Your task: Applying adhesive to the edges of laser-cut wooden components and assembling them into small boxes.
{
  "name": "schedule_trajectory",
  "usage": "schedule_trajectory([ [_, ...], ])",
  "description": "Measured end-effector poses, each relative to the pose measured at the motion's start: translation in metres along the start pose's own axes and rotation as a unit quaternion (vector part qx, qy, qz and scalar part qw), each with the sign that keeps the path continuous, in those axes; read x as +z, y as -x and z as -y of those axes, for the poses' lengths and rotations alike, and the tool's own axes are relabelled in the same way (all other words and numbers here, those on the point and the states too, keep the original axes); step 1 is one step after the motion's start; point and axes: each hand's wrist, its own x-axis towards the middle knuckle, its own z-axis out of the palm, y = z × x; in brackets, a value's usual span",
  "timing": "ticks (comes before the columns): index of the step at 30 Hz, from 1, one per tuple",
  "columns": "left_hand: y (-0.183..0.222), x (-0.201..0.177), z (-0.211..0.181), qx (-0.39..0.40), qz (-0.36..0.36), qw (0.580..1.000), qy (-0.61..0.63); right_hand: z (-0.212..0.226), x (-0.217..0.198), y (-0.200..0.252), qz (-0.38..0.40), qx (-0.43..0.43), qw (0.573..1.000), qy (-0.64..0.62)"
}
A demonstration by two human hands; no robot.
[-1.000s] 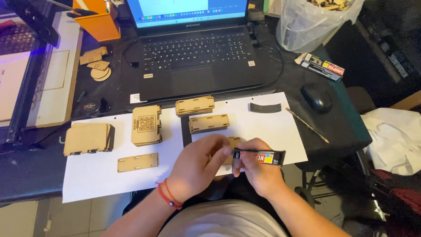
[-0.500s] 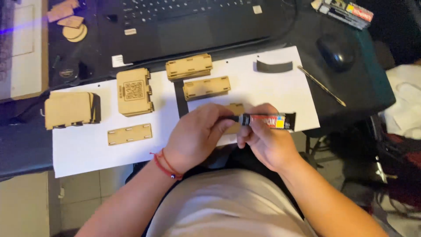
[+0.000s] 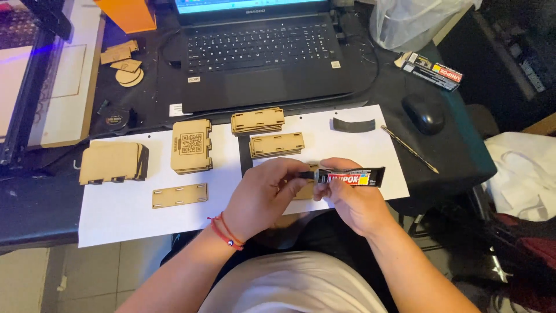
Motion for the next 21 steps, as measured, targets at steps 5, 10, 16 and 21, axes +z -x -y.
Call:
schedule_trajectory([
  [5, 0.001, 0.007, 0.013, 0.027, -0.026, 0.999, -0.014, -0.001, -0.001, 0.010, -0.017, 0.016, 0.999, 0.044],
  [10, 0.020, 0.017, 0.006, 0.058, -0.030, 0.998, 0.009, -0.003, 0.010, 0.027, -0.031, -0.010, 0.999, 0.019],
  [16, 0.055, 0.032, -0.004, 0.015, -0.015, 0.999, -0.041, -0.016, 0.012, 0.065, -0.055, 0.001, 0.998, -0.014],
  [21, 0.068, 0.029, -0.002, 0.046, 0.000, 0.997, -0.054, -0.005, 0.025, 0.077, -0.027, 0.006, 0.999, -0.044],
])
